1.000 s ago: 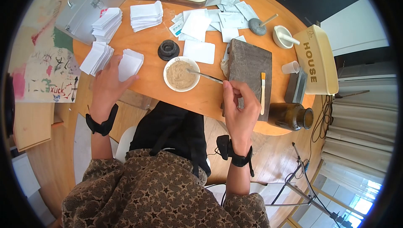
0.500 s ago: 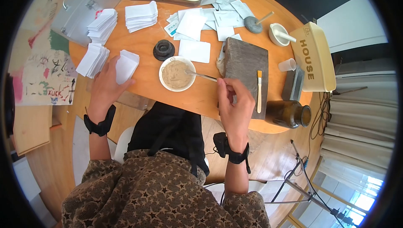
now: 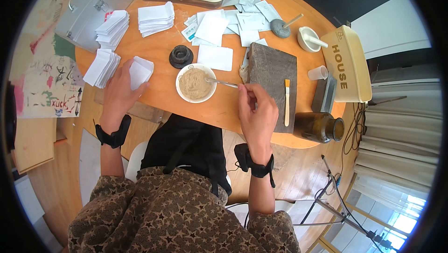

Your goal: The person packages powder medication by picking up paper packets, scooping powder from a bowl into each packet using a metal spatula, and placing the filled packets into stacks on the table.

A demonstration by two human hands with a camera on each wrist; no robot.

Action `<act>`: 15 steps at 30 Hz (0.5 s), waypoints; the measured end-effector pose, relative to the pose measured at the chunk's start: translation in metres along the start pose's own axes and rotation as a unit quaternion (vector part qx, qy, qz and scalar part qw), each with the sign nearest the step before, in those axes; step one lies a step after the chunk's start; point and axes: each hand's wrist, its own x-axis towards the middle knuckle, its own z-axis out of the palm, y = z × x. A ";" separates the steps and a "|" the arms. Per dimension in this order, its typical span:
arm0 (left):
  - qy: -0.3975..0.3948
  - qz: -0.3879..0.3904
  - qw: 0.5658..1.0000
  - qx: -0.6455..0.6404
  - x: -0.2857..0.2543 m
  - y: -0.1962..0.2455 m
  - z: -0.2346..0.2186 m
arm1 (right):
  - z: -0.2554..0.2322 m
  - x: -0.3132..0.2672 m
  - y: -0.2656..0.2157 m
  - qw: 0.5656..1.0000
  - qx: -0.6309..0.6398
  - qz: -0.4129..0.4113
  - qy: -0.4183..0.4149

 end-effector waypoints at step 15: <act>0.046 0.028 0.999 0.001 -0.002 -0.005 0.004 | 0.003 0.000 0.004 1.000 -0.014 0.010 -0.008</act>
